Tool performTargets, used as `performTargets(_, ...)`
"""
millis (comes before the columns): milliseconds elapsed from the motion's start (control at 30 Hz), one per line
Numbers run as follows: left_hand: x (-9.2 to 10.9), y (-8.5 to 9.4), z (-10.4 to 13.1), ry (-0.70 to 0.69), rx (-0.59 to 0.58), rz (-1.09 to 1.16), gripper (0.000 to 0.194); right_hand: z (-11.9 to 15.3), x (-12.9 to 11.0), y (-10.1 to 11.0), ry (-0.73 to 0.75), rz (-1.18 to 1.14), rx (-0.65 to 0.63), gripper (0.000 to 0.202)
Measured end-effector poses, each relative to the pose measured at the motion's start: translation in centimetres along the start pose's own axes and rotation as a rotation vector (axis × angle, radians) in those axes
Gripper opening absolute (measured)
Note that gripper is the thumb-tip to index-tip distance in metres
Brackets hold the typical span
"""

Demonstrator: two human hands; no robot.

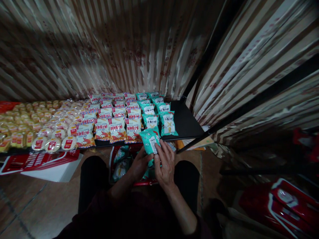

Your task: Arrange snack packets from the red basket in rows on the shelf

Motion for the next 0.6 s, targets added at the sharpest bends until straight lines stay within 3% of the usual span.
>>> performTargets(267,-0.4,-1.2,-0.9,-0.031,0.063,-0.147,0.047,-0.7,0.9,1.3,0.004,0.029,0.045,0.048)
performTargets(367,-0.7,-1.8,-1.3,-0.047,0.033,-0.186,0.049,-0.9,1.8,1.8,-0.047,-0.003,0.056,0.048)
performTargets(500,-0.6,-2.6,-1.9,-0.043,-0.026,-0.215,0.05,-1.1,4.9,2.1,-0.289,-0.144,0.05,0.059)
performTargets(600,-0.4,-3.2,-2.3,-0.02,-0.071,-0.224,0.051,-1.2,7.3,1.3,-0.51,-0.345,-0.069,0.064)
Point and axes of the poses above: each hand's wrist, its own z-axis away from the middle knuckle, its own y-axis out of the back of the hand, x = y × z, the point moved 7 cm from there along -z, towards the middle knuckle, and after that the axes turned 9 degrees about x, right-handed, at the moved point
